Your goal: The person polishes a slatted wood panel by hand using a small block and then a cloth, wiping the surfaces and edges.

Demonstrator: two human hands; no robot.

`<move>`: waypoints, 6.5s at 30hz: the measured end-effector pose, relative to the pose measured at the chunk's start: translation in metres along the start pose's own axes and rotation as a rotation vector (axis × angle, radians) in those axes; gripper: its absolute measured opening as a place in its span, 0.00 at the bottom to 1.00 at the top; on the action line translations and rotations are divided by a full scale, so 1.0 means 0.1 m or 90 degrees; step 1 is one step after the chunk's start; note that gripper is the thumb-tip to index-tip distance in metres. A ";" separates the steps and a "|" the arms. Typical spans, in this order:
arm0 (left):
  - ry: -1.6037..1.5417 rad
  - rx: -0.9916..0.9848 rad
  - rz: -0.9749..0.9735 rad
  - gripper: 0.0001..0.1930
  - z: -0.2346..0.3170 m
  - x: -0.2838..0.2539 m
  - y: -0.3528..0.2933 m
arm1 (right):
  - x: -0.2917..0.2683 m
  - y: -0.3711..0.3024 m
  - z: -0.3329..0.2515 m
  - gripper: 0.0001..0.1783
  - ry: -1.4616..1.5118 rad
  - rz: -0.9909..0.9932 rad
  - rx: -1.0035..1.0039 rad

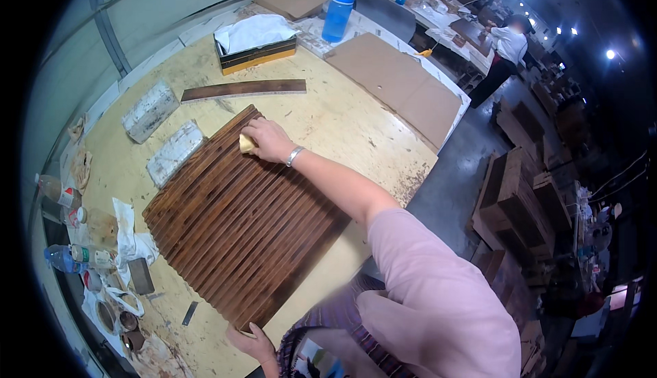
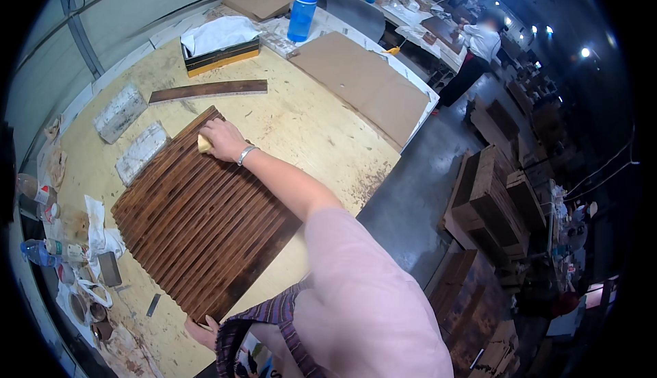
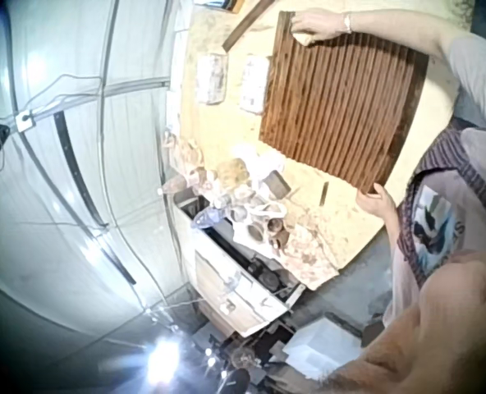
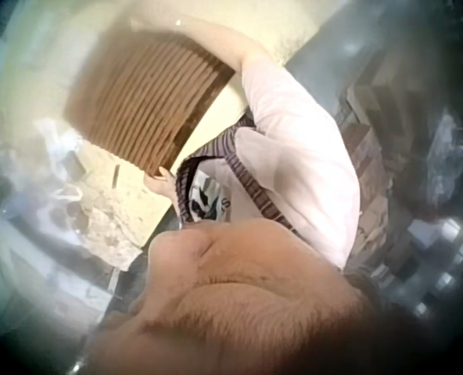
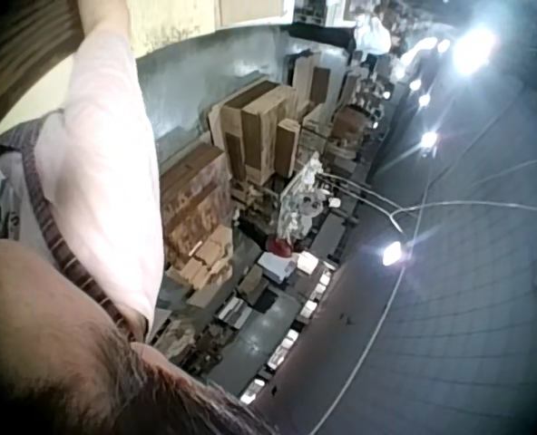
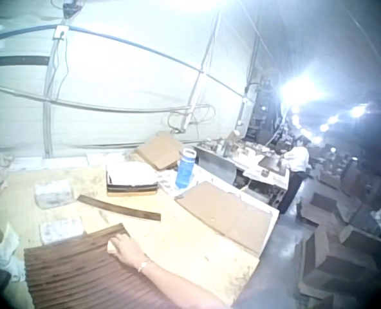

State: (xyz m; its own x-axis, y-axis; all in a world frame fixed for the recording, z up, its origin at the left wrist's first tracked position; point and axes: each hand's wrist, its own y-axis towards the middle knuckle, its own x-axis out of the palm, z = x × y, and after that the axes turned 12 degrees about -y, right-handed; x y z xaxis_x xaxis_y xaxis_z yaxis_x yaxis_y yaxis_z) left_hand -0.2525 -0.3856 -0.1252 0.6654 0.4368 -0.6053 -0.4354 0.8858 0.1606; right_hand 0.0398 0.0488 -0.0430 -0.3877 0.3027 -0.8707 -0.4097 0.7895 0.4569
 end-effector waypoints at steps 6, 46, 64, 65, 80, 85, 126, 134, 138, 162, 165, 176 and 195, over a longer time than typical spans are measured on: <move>0.006 -0.006 0.005 0.29 -0.04 0.00 -0.01 | -0.03 0.12 0.52 0.17 -0.218 -0.060 0.211; 0.032 -0.050 0.020 0.31 -0.08 0.06 -0.04 | -0.13 -0.11 -0.47 0.17 0.017 -0.081 0.039; 0.068 0.020 0.025 0.30 -0.24 0.08 -0.02 | -0.24 -0.58 0.45 0.23 0.018 -0.079 -0.039; 0.056 0.023 0.030 0.30 -0.23 0.08 -0.02 | -0.25 -0.58 0.47 0.22 -0.042 -0.110 0.036; 0.022 0.032 -0.005 0.30 -0.13 0.04 -0.01 | -0.43 -0.66 0.38 0.22 -0.137 -0.170 0.183; 0.041 0.004 -0.005 0.29 -0.16 0.04 -0.02 | -0.53 -0.78 0.58 0.23 -0.185 -0.015 0.178; 0.012 0.015 0.006 0.30 -0.03 -0.05 0.02 | 0.82 0.24 -2.70 0.19 0.227 -0.139 -0.326; 0.022 0.051 0.026 0.34 -0.10 -0.03 0.03 | 0.81 0.87 -2.75 0.21 0.213 -0.227 -0.165; 0.019 0.038 0.026 0.34 -0.06 -0.03 0.06 | 0.91 0.75 -2.91 0.24 0.210 -0.203 -0.248; -0.128 -0.025 0.020 0.29 -0.12 -0.16 0.10 | 0.21 0.41 -1.66 0.19 0.620 -0.249 0.240; -0.326 -0.089 0.049 0.21 0.16 -0.49 0.40 | -0.08 -0.28 -1.78 0.24 0.907 -0.361 0.306; -0.958 -0.276 -0.635 0.39 1.55 0.06 1.13 | -1.08 -1.47 -1.71 0.32 1.230 -0.410 0.064; -0.643 -0.214 -0.395 0.33 2.01 1.11 2.01 | -0.05 -0.68 1.29 0.18 0.373 -0.149 0.356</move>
State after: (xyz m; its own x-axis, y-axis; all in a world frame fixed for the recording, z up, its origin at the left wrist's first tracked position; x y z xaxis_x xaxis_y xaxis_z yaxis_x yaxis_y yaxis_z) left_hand -0.1440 -0.1271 -0.0031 0.9201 0.0147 0.3915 0.0861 0.9673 -0.2385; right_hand 0.1759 0.0622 -0.0938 -0.7731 -0.1054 -0.6255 -0.1227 0.9923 -0.0155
